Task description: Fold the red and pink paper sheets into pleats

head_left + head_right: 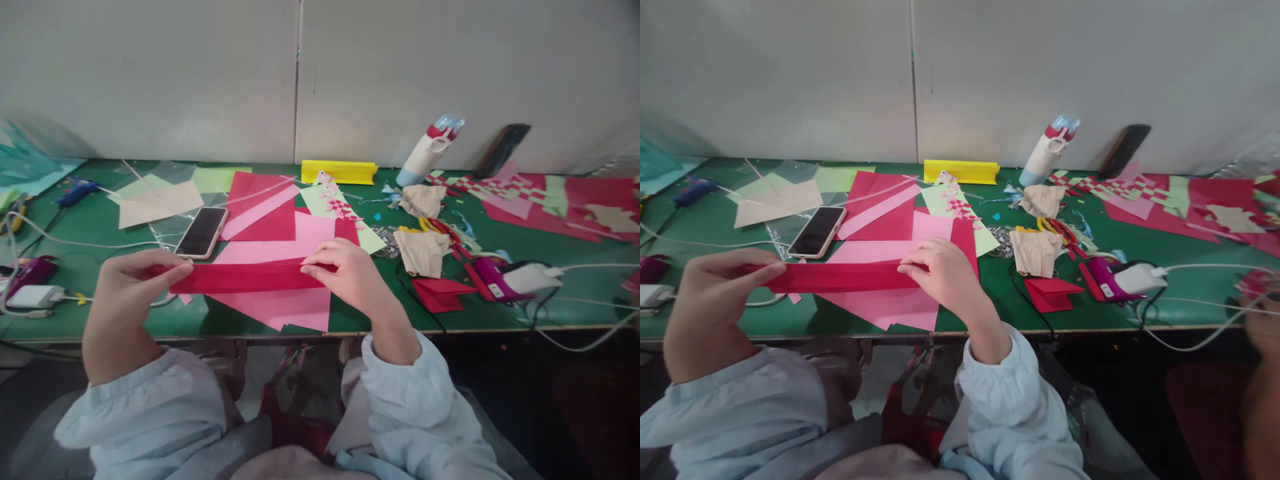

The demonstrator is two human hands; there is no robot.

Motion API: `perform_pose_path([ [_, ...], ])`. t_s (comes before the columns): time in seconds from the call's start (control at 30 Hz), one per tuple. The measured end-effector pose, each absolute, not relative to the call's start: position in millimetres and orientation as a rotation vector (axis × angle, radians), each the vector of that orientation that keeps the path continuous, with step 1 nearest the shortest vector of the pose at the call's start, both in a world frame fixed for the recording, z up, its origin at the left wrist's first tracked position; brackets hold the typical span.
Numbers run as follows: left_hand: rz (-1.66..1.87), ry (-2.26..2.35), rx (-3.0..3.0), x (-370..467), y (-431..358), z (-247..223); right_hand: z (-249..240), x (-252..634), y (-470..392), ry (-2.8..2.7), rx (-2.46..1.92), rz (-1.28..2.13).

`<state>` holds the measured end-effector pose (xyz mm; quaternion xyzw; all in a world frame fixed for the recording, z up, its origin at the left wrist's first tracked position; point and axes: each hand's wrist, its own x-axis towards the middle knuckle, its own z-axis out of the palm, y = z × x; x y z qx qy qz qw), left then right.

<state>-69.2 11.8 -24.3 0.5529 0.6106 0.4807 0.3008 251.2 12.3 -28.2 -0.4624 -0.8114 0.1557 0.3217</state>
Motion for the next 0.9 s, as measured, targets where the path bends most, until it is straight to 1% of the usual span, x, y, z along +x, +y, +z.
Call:
perform_pose_path([
  [0.23, 1.296, 1.57, 1.5, -74.1, 11.4, -27.7, -32.1, 270.4, 19.2, -2.085, -1.226, 0.477],
  [0.43, 1.334, 1.612, 1.497, -75.1, 9.1, -26.5, -35.5, 290.2, 25.0, -2.008, -1.207, 0.611],
  [0.57, 1.342, 1.634, 1.492, -77.3, 9.1, -25.6, -35.7, 304.2, 26.9, -1.977, -1.212, 0.637],
  [0.73, 1.313, 1.654, 1.506, -74.7, 10.7, -25.8, -39.0, 313.2, 28.9, -1.952, -1.231, 0.603],
  [0.9, 1.333, 1.633, 1.488, -58.5, 8.7, -22.7, -36.2, 306.9, 27.3, -2.038, -1.271, 0.42],
])
